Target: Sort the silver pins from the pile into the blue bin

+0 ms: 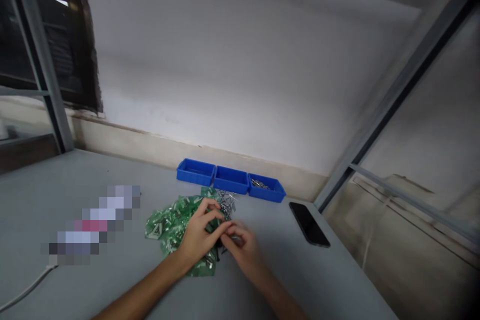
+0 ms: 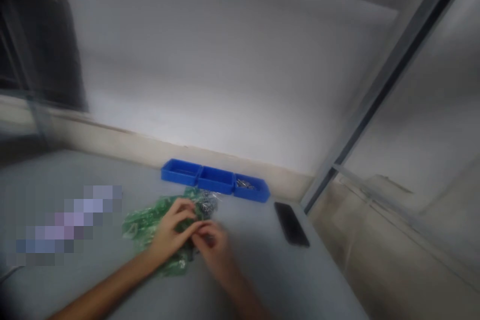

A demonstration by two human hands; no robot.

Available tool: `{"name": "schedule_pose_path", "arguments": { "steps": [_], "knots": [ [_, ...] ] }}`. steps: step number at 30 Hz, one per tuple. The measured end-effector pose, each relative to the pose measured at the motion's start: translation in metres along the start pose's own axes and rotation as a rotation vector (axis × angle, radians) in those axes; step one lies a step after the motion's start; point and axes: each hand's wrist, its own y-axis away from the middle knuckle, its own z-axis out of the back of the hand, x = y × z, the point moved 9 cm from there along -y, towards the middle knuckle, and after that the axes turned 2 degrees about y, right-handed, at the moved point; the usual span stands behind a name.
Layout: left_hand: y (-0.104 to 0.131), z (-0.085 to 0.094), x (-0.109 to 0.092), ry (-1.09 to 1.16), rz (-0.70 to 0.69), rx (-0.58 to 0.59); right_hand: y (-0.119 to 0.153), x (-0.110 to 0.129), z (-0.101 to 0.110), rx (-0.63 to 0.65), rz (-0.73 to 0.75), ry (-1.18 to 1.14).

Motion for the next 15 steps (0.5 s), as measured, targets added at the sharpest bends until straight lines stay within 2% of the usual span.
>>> {"name": "schedule_pose_path", "arguments": {
  "steps": [2,4,9,12,15],
  "knots": [
    [0.002,-0.004,-0.002,0.015,-0.021,0.037,0.003,0.001,-0.012,0.068,-0.005,-0.015],
    [0.003,-0.006,-0.004,0.036,-0.025,0.057,0.004,0.002,-0.014,0.082,-0.003,-0.019],
    [-0.002,0.005,-0.003,0.075,0.018,-0.033,-0.003,0.006,0.013,-0.05,0.048,0.029],
    [-0.005,0.007,-0.004,0.09,0.037,-0.045,-0.006,0.007,0.03,-0.133,0.049,0.056],
    [-0.005,0.006,-0.005,0.123,0.049,-0.04,-0.006,0.01,0.032,-0.132,0.062,0.063]
  ]
}}
